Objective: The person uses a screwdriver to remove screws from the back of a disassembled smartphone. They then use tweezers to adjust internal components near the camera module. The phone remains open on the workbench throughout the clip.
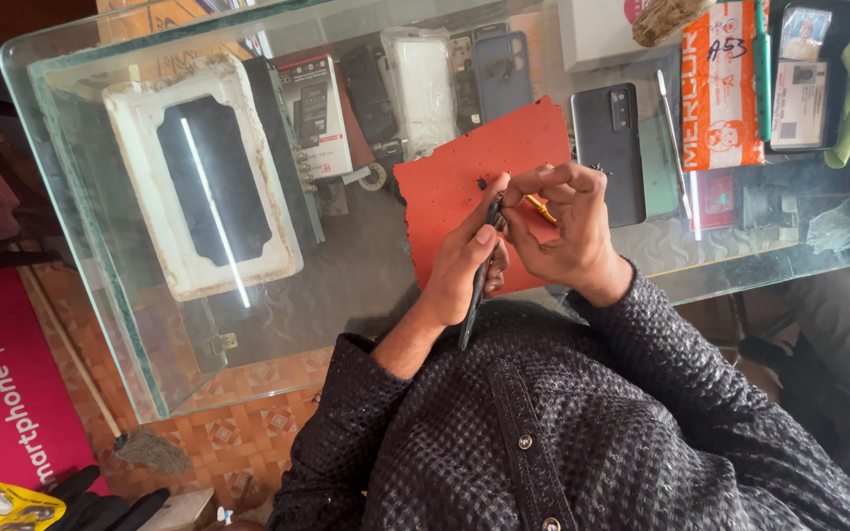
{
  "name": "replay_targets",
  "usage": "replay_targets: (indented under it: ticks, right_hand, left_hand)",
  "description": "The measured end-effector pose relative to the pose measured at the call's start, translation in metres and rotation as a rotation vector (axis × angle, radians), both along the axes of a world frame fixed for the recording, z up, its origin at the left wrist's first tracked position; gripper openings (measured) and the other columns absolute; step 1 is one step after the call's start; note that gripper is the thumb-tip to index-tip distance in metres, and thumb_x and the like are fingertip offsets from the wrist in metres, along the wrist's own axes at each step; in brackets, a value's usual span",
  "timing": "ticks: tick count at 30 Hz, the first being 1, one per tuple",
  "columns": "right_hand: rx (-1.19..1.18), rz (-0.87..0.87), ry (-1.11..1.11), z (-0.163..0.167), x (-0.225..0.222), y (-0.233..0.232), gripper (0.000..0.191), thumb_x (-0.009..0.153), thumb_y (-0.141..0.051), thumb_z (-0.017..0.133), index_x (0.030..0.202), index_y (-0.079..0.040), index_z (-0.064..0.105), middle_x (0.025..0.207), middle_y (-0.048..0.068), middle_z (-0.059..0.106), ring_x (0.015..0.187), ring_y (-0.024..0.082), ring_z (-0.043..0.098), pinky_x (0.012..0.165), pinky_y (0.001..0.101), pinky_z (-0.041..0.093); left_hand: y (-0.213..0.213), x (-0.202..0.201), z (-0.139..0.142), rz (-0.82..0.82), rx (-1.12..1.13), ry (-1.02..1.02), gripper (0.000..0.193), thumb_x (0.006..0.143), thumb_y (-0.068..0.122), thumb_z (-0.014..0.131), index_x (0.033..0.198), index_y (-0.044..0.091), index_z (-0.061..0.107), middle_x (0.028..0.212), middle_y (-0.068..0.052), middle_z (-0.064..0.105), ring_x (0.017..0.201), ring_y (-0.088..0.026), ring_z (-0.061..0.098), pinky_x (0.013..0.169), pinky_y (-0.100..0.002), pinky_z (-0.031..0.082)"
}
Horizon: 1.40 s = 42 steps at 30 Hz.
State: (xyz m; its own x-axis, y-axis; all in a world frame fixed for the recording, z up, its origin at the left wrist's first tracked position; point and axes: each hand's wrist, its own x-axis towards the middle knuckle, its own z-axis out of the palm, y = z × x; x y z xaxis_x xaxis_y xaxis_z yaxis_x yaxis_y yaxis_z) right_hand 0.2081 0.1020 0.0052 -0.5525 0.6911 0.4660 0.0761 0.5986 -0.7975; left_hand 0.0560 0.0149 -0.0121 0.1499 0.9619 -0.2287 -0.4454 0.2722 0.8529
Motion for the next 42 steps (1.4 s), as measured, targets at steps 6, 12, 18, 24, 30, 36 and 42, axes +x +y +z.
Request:
replay_targets:
  ticks: [6,12,18,24,30,36,42]
  right_hand:
    - [0.187,0.002,-0.03,-0.013,0.003,0.011,0.055,0.091,0.018,0.067,0.121,-0.001,0.024,0.1,0.017,0.062,0.084,0.021,0.068,0.075,0.0287,0.056]
    - [0.287,-0.025,0.009,-0.021,-0.002,0.016,0.055,0.091,0.015,0.07,0.118,-0.004,0.026,0.097,0.016,0.063,0.078,0.021,0.067,0.065,0.0301,0.053]
    - [0.321,-0.028,-0.013,-0.02,-0.001,0.015,0.053,0.093,0.015,0.069,0.115,-0.006,0.026,0.1,0.017,0.061,0.075,0.022,0.064,0.062,0.0331,0.052]
    - [0.299,-0.008,-0.059,-0.014,-0.001,0.012,0.048,0.094,0.019,0.062,0.115,-0.005,0.026,0.103,0.019,0.056,0.077,0.022,0.063,0.063,0.0326,0.055]
    - [0.277,0.004,-0.097,-0.012,0.0,0.01,0.046,0.094,0.022,0.059,0.114,-0.003,0.026,0.104,0.02,0.054,0.079,0.021,0.063,0.064,0.0316,0.055]
    - [0.041,-0.034,0.019,-0.023,-0.005,0.0,0.046,0.095,0.023,0.054,0.118,-0.003,0.024,0.112,0.02,0.052,0.094,0.019,0.059,0.082,0.0316,0.058]
    - [-0.115,-0.104,0.093,-0.027,-0.007,-0.009,0.049,0.095,0.024,0.056,0.12,-0.003,0.024,0.116,0.02,0.054,0.099,0.018,0.063,0.086,0.0291,0.058]
  left_hand:
    - [0.001,0.0,0.0,-0.027,-0.039,-0.02,0.078,0.105,0.051,0.042,0.169,0.011,0.018,0.078,0.0,0.048,0.066,-0.008,0.047,0.057,-0.025,0.043]
    - [0.002,0.001,0.002,-0.017,0.002,0.063,0.077,0.107,0.051,0.042,0.169,0.011,0.018,0.081,0.001,0.048,0.069,-0.008,0.047,0.059,-0.026,0.044]
    - [0.002,0.002,0.004,-0.027,-0.005,0.055,0.076,0.107,0.049,0.042,0.169,0.011,0.018,0.081,0.002,0.045,0.068,-0.007,0.045,0.058,-0.025,0.043]
    - [0.003,0.002,0.004,-0.036,-0.028,0.033,0.079,0.106,0.05,0.043,0.169,0.01,0.017,0.08,0.001,0.046,0.066,-0.007,0.045,0.058,-0.025,0.043]
    - [0.004,0.004,0.001,-0.022,-0.019,0.016,0.08,0.105,0.05,0.043,0.168,0.008,0.016,0.08,0.0,0.047,0.065,-0.007,0.045,0.055,-0.025,0.042]
    - [0.003,0.006,-0.003,0.018,0.041,0.001,0.076,0.109,0.047,0.044,0.169,0.008,0.017,0.095,0.002,0.049,0.073,-0.007,0.047,0.06,-0.024,0.044]
    - [0.002,0.009,-0.006,0.077,0.103,0.142,0.075,0.111,0.044,0.046,0.17,0.007,0.019,0.1,0.0,0.053,0.079,-0.006,0.047,0.065,-0.023,0.047]
